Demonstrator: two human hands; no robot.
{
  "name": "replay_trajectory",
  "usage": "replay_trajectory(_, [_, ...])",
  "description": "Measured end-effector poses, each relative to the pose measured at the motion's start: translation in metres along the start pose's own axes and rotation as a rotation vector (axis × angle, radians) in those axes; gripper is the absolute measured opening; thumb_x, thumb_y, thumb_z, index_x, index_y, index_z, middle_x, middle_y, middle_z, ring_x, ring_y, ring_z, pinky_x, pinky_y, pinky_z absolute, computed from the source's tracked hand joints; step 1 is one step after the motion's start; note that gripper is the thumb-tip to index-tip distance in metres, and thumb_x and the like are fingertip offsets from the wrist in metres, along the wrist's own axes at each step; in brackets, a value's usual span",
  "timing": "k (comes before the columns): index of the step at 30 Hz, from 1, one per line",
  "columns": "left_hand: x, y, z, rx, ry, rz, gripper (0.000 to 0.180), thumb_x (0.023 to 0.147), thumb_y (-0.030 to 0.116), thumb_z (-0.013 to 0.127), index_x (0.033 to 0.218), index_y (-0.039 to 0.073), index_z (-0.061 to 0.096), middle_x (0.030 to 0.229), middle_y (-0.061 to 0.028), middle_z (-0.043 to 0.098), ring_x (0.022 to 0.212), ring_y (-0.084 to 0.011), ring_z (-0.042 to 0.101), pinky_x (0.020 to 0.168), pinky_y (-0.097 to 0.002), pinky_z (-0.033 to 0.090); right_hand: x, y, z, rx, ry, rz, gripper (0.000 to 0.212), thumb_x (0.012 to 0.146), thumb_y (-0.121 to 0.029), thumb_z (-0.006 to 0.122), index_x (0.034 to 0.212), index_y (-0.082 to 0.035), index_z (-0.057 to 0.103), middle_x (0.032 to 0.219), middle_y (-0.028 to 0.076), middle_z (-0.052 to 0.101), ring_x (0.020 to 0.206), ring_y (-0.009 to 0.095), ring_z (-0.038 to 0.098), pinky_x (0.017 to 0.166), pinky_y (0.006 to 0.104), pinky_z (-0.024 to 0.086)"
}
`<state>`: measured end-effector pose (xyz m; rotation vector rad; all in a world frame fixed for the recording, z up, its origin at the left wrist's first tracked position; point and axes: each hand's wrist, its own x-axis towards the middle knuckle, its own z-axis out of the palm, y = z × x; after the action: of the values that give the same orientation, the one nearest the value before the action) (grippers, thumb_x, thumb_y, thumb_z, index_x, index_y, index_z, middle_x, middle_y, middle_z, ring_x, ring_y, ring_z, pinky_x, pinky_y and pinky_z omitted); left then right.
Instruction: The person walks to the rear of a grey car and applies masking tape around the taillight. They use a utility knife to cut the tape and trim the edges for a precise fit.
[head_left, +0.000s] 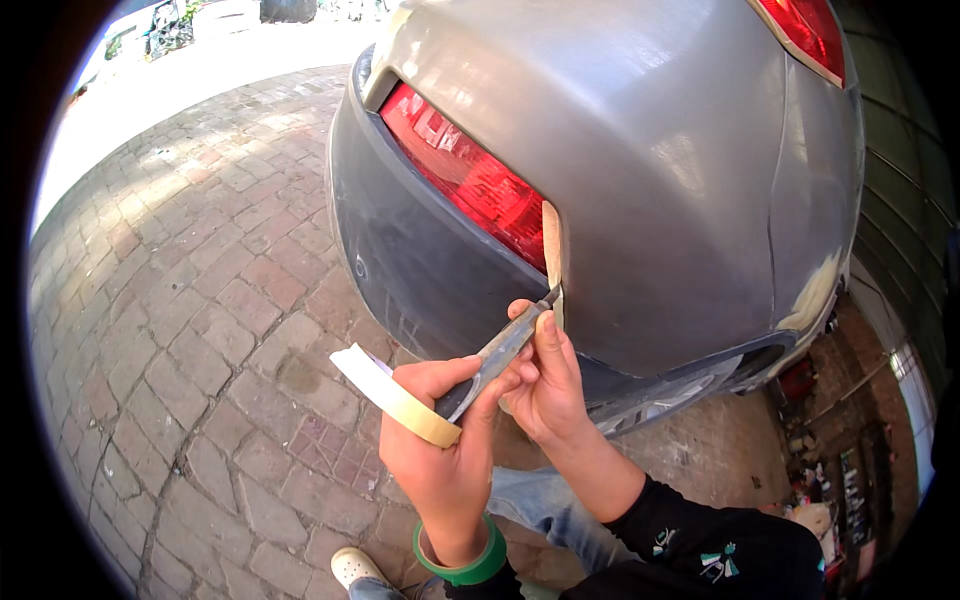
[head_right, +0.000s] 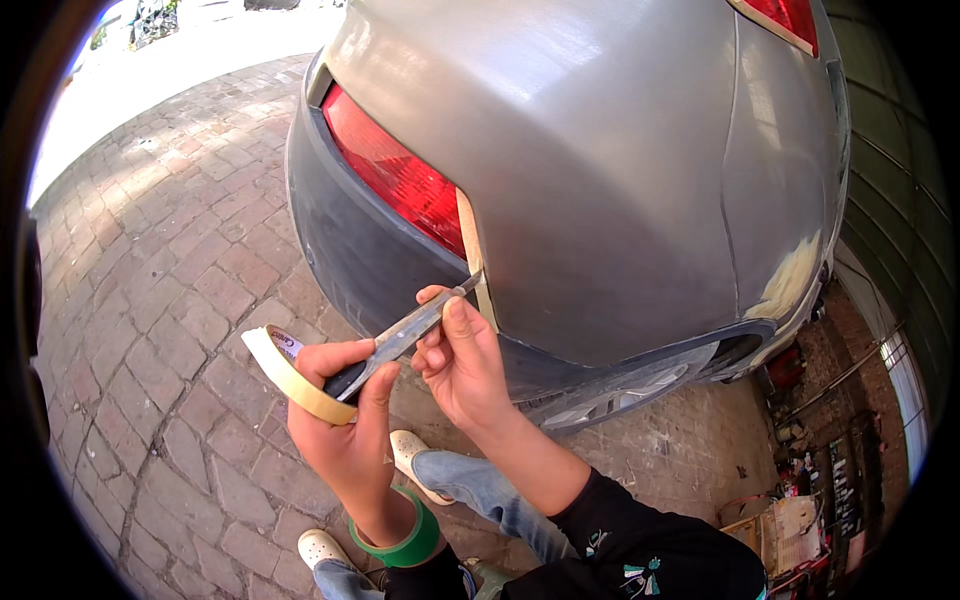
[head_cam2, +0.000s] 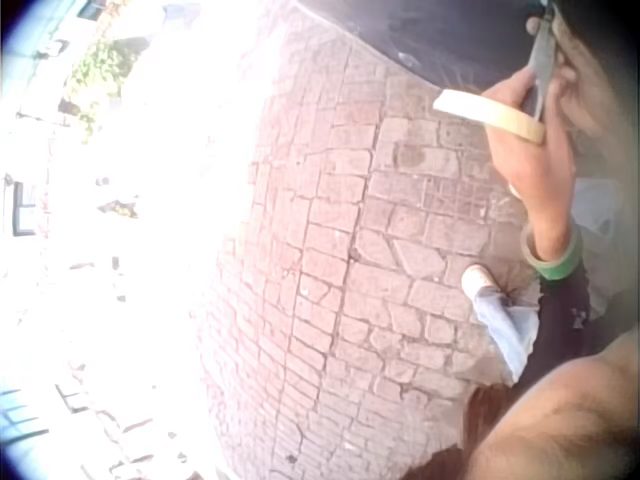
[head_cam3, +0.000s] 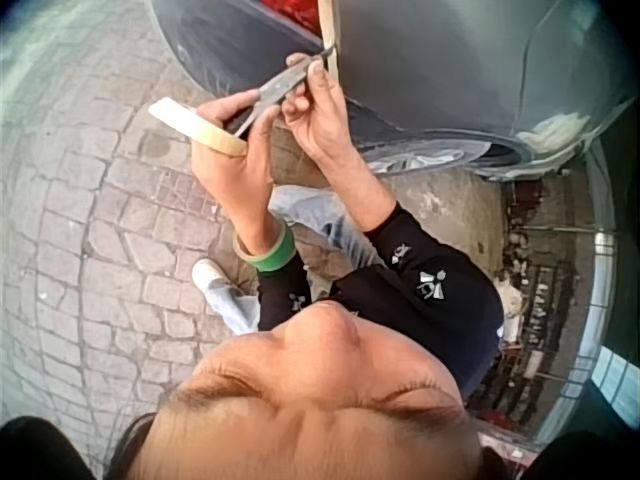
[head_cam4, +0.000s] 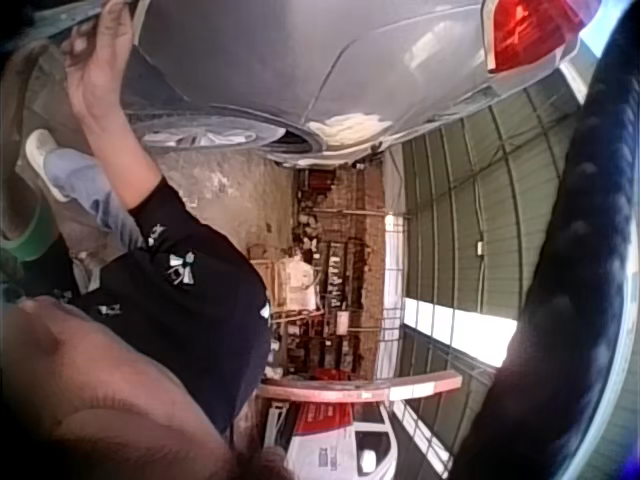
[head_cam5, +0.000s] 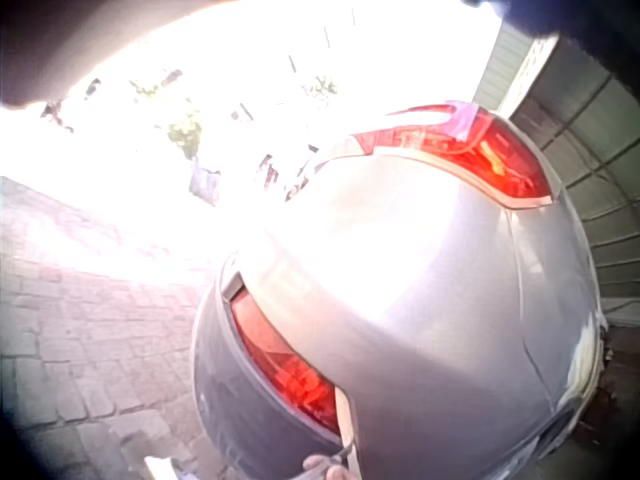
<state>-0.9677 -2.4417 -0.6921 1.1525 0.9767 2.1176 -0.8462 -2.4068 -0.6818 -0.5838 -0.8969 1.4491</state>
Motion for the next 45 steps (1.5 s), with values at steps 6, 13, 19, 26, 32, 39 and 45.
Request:
replay_trajectory(6, [0.000,0.003,0.001,0.048,0.014,0.009,0.022,0.075,0.003,0.076,0.090,-0.001,0.060,0.081,-0.0045,0.057,0.070,-0.0110,0.053,0.063,-0.0220,0.041,0.001,0.002,-0.001,0.044,-0.014,0.012,0.033,0.099,-0.031,0.045,0.114,-0.001,0.050,0.072,-0.002,0.051,0.058,0.003,0.049,0.059,0.0207,0.050])
replay_trajectory(13, [0.004,-0.004,0.001,0.031,0.019,-0.034,0.021,0.078,0.004,0.074,0.092,-0.001,0.059,0.080,-0.0030,0.058,0.069,-0.0086,0.053,0.063,-0.0198,0.042,0.003,0.001,0.005,0.060,-0.013,0.026,0.033,0.099,-0.031,0.044,0.114,-0.002,0.050,0.073,-0.002,0.050,0.063,0.004,0.050,0.062,0.0206,0.053])
replay_trajectory(19, [0.006,-0.004,0.005,-0.021,0.066,-0.082,0.026,0.075,0.002,0.075,0.094,-0.001,0.058,0.082,-0.0043,0.059,0.070,-0.0117,0.055,0.063,-0.0227,0.044,0.004,-0.001,0.012,0.068,0.001,0.025,0.032,0.099,-0.030,0.044,0.113,-0.003,0.052,0.075,-0.002,0.051,0.064,0.004,0.050,0.064,0.0208,0.054])
replay_trajectory(26, [0.009,-0.002,0.028,-0.469,0.109,-0.280,0.032,0.079,0.002,0.073,0.106,-0.003,0.056,0.088,-0.0021,0.059,0.072,-0.0074,0.055,0.065,-0.0193,0.043,0.008,-0.003,0.011,0.041,0.040,0.055,0.032,0.099,-0.030,0.046,0.112,-0.002,0.054,0.076,-0.002,0.054,0.065,0.004,0.052,0.064,0.0213,0.054])
replay_trajectory(32, [0.013,-0.005,0.043,-0.411,0.140,-0.307,0.025,0.087,0.010,0.067,0.106,-0.002,0.056,0.085,-0.0040,0.060,0.068,-0.0066,0.055,0.060,-0.0171,0.044,0.013,-0.001,0.012,0.013,0.001,0.044,0.033,0.098,-0.030,0.049,0.112,-0.001,0.055,0.076,0.000,0.057,0.065,0.005,0.055,0.064,0.0223,0.055])
replay_trajectory(39, [0.020,-0.004,0.046,-0.263,0.113,-0.308,0.018,0.093,0.013,0.058,0.103,-0.002,0.055,0.077,-0.0016,0.053,0.064,-0.0068,0.046,0.057,-0.0200,0.036,0.017,-0.016,0.003,-0.071,-0.041,0.088,0.043,0.101,-0.033,0.039,0.116,0.004,0.054,0.084,0.009,0.064,0.069,0.010,0.060,0.067,0.0275,0.057])
replay_trajectory(45, [0.032,-0.004,0.047,-0.273,0.095,-0.268,0.015,0.092,0.011,0.060,0.101,-0.001,0.057,0.078,-0.0005,0.056,0.062,-0.0043,0.048,0.054,-0.0181,0.039,0.021,-0.020,0.009,-0.027,-0.070,0.103,0.044,0.101,-0.032,0.039,0.120,0.006,0.051,0.089,0.010,0.064,0.073,0.010,0.061,0.072,0.0270,0.056])
